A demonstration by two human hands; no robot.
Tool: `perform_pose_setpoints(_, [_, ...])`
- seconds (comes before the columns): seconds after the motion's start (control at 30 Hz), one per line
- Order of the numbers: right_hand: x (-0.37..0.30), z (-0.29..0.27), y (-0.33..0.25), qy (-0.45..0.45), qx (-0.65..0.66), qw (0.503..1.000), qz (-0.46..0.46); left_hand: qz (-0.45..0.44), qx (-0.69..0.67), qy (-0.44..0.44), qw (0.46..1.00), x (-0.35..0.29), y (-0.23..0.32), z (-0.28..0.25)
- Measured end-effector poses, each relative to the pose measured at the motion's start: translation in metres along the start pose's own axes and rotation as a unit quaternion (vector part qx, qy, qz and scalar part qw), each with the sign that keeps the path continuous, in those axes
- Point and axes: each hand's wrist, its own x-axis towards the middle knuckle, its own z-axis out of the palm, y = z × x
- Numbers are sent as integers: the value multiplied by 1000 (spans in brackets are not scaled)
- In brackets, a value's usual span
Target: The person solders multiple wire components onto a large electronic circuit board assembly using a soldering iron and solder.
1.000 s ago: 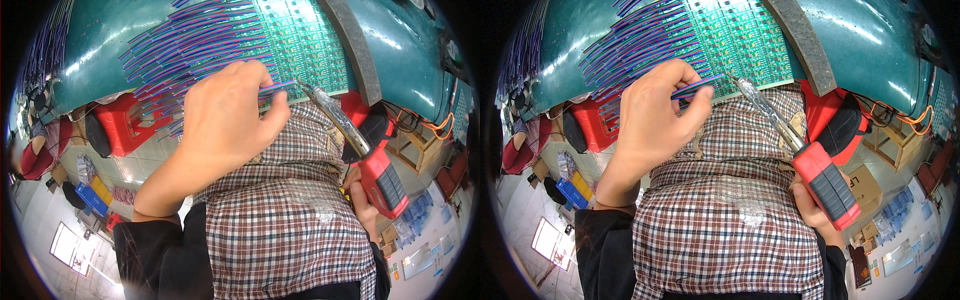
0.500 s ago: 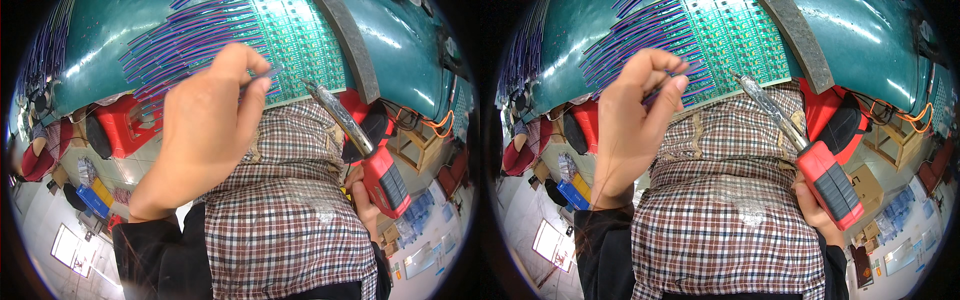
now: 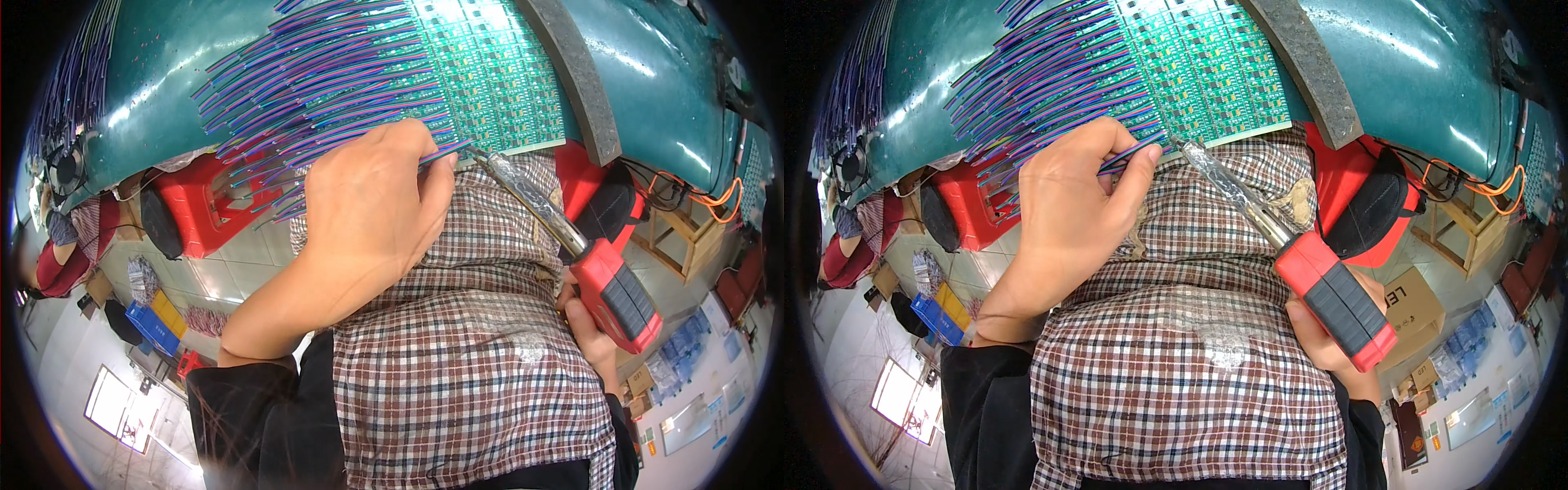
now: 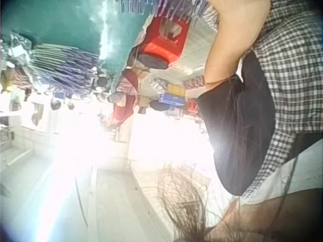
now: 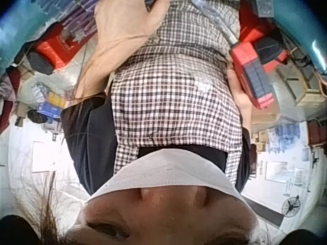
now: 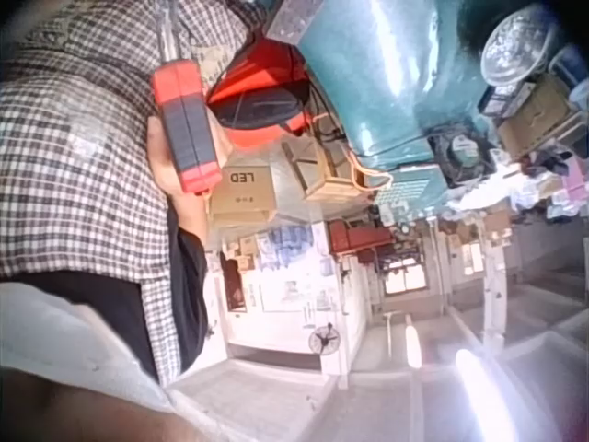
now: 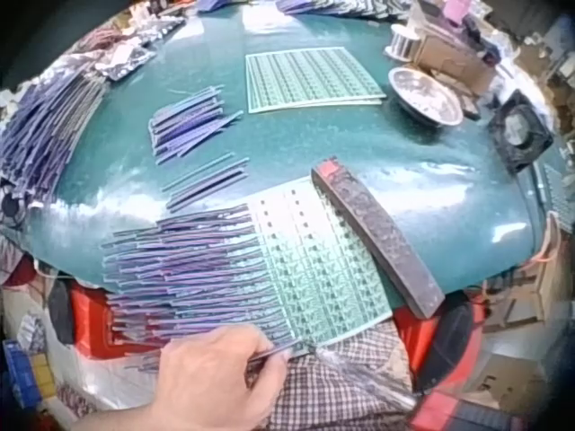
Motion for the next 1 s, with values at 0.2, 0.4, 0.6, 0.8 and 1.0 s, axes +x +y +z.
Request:
perform_pose_setpoints(0.2, [3, 0, 8, -30, 8, 999, -15, 11, 12, 8, 1000, 1, 0, 0])
perform_pose_setpoints(0.4, [7, 3, 9, -39, 35, 998, -25, 17, 19, 12, 1000, 0, 0, 2])
perform_pose_setpoints(0.6, [3, 0, 12, -35, 15, 998, -44, 20, 28, 12, 999, 0, -1, 3])
perform_pose_setpoints(0.8, [3, 2, 9, -15, 32, 999, -39, 25, 31, 16, 999, 1, 0, 4])
perform_pose_setpoints(1.0, [3, 2, 11, -36, 11, 999, -34, 25, 32, 16, 999, 1, 0, 4])
